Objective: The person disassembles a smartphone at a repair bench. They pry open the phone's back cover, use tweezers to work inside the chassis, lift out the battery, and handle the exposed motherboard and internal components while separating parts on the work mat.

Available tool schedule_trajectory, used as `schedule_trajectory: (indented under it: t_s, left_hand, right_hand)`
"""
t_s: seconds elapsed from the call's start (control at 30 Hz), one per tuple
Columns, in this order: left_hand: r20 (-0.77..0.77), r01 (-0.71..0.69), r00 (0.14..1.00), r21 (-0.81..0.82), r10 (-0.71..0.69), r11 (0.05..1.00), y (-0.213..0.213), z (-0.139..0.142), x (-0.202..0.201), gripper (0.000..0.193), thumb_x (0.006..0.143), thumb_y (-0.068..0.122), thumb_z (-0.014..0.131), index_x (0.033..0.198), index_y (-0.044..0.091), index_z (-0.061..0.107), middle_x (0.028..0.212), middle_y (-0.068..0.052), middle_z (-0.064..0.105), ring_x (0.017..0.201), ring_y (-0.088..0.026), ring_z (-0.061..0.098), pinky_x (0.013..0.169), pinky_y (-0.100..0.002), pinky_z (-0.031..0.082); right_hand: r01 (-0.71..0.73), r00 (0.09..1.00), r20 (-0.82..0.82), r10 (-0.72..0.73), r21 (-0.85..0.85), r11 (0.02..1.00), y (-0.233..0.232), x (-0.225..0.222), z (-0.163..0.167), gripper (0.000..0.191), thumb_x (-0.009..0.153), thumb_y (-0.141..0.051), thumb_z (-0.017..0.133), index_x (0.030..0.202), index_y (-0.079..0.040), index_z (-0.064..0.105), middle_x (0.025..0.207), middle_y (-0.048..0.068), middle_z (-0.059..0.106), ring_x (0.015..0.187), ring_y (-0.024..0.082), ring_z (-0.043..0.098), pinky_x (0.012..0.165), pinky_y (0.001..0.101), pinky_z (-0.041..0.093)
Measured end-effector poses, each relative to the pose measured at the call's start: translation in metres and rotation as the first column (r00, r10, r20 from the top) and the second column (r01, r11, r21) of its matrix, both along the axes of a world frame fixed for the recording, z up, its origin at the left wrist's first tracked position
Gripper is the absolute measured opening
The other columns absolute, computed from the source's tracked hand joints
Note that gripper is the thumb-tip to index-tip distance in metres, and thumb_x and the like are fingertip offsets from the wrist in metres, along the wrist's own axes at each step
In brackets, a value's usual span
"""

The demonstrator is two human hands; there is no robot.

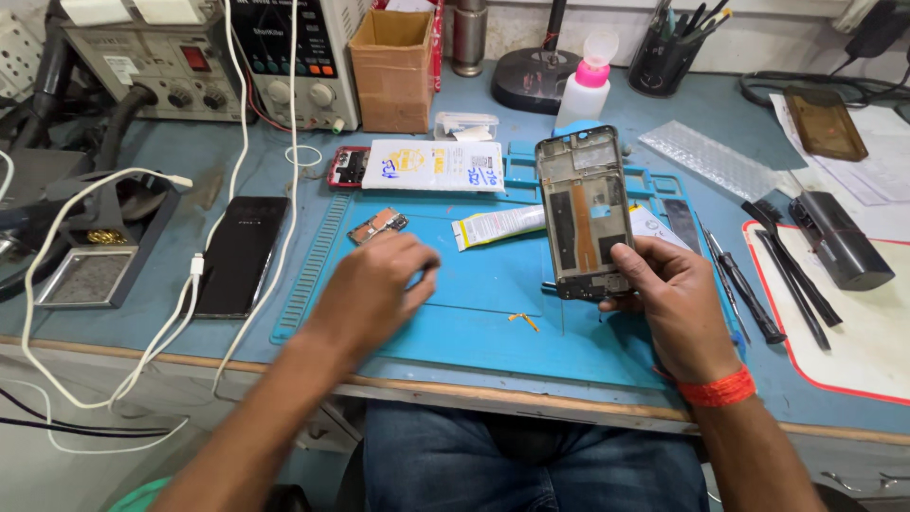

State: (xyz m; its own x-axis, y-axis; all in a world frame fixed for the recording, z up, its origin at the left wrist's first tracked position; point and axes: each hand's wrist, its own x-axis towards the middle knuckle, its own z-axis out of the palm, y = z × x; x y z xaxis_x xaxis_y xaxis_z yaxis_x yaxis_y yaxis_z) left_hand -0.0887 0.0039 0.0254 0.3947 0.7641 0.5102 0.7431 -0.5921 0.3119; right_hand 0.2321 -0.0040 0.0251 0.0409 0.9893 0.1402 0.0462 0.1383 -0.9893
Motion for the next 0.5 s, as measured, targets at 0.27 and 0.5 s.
schedule_trajectory:
  t_s: [0.27,0.5]
  left_hand:
    - [-0.193,0.175,0.971,0.16,-0.144,0.971,-0.01,-0.01,0.042,0.016,0.082,0.003,0.066,0.096,0.003,0.073,0.096,-0.01,0.069,0.097,-0.028,0.065,0.085,-0.04,0.054]
    - [-0.165,0.282,0.949,0.055,-0.269,0.958,-0.017,-0.008,0.024,0.022,0.081,0.003,0.066,0.1,0.004,0.076,0.106,-0.006,0.073,0.101,-0.025,0.066,0.086,-0.039,0.052]
  right_hand:
    - [-0.026,0.999,0.027,0.025,0.028,0.999,-0.002,0.003,0.0,0.029,0.101,-0.023,0.062,0.111,0.002,0.074,0.095,0.008,0.075,0.077,0.012,0.07,0.064,0.0287,0.061]
    - [-0.047,0.999,0.007,0.047,0.023,0.999,-0.004,0.001,-0.002,0.028,0.101,-0.021,0.063,0.111,0.003,0.074,0.095,0.008,0.075,0.078,0.012,0.07,0.063,0.0285,0.061]
